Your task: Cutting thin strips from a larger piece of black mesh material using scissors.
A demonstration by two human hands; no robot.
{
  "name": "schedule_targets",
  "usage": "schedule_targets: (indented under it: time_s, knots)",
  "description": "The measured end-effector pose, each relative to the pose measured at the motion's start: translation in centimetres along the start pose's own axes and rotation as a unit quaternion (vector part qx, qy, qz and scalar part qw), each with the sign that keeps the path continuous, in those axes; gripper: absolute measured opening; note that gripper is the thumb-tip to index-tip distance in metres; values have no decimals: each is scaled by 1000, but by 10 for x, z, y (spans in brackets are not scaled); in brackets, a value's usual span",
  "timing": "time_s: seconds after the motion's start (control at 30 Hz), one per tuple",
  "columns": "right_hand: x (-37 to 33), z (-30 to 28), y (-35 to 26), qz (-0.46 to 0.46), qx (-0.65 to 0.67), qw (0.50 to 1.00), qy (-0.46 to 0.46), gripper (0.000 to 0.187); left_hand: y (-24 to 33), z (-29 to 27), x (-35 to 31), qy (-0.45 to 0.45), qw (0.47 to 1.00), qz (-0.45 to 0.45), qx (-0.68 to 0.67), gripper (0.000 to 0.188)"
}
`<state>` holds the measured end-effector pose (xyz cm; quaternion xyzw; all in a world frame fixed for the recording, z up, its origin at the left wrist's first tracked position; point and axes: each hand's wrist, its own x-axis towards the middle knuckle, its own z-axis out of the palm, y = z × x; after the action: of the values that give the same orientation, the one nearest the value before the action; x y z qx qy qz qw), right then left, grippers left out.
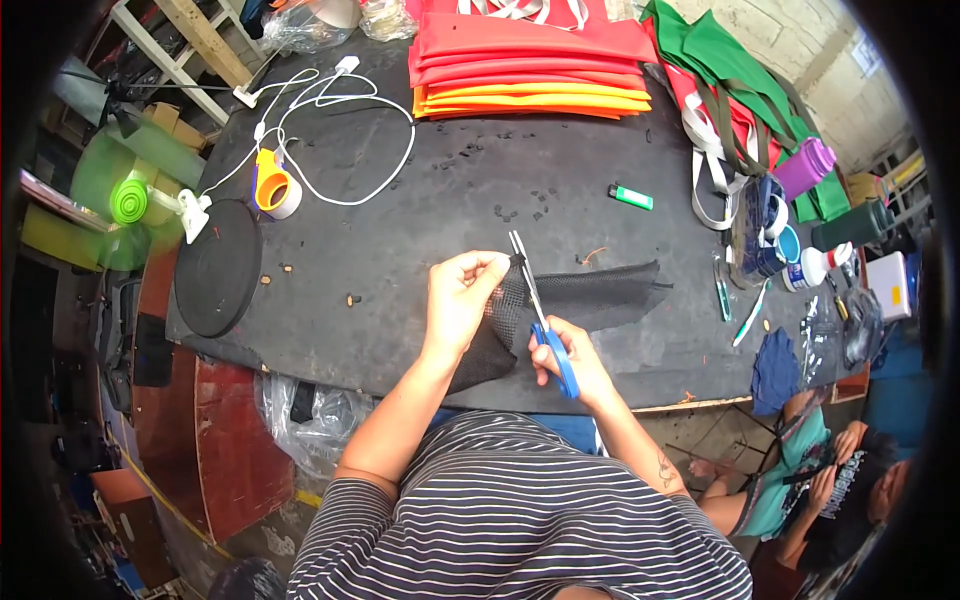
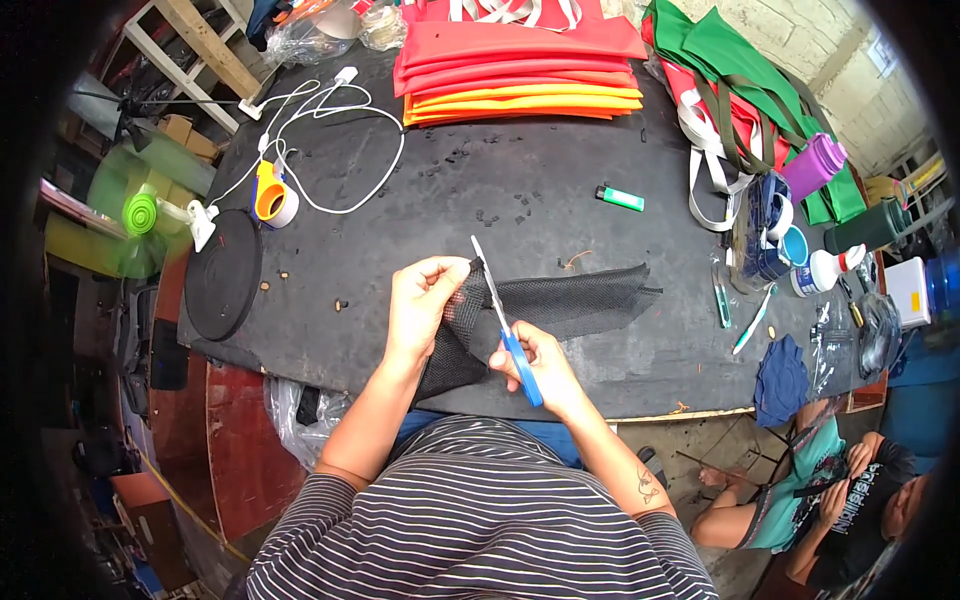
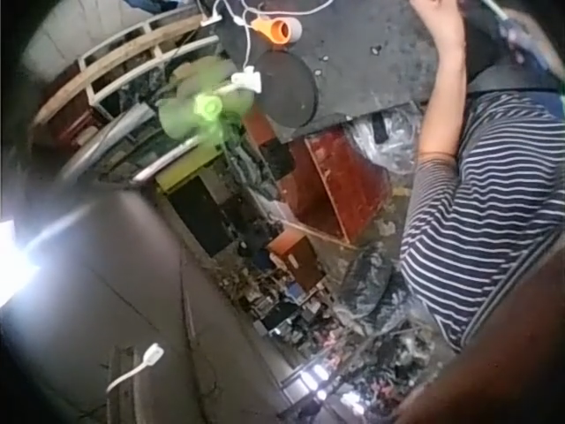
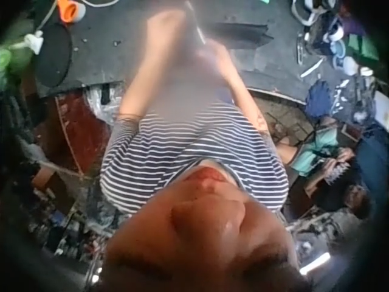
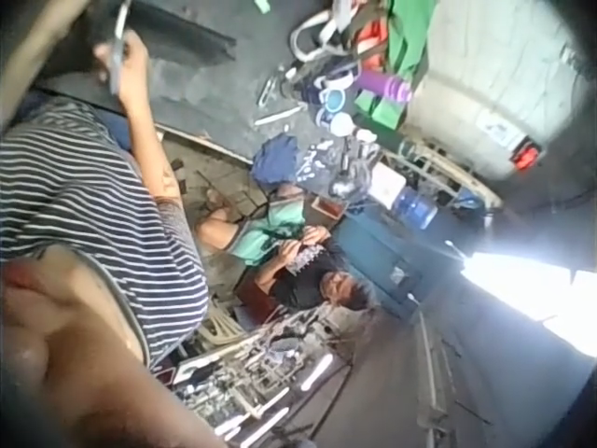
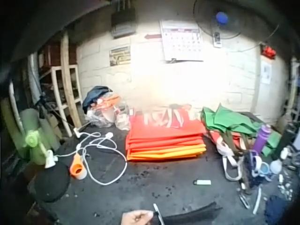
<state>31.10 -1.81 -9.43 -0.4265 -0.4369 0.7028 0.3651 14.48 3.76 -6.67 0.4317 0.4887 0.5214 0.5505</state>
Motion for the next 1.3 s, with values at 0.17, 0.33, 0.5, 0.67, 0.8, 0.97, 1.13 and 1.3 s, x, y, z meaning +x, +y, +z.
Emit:
schedule_targets:
  time_s: [0.17, 0.33, 0.5, 0.67, 0.8, 0.97, 1.13, 1.3]
  knots:
    - [-1, 3, 0, -45, 10, 999, 6, 32, -1, 0, 1, 33, 999, 15, 17, 15]
    - [0, -1, 0, -16, -14, 1000, -5, 33, -3, 0, 1, 34, 999, 19, 29, 15]
    - [1, 0, -1, -7, 3, 1000, 5, 31, -5, 0, 2, 21, 999, 14, 23, 16]
    - [3, 1, 0, -3, 18, 1000, 16, 27, -5, 0, 2, 19, 999, 14, 25, 16]
    - [-1, 1, -5, 21, 3, 999, 24, 23, -4, -2, 1, 17, 999, 19, 23, 15]
    - [0, -2, -5, 23, -10, 999, 37, 22, 5, 2, -2, 8, 1000, 10, 17, 13]
    - [20, -1, -33, -193, 25, 974, 113, 38, 2, 14, -4, -85, 986, 122, 80, 9]
    - [16, -21, -73, -206, 3, 954, 220, 22, 5, 24, -14, -159, 984, 33, 70, 23]
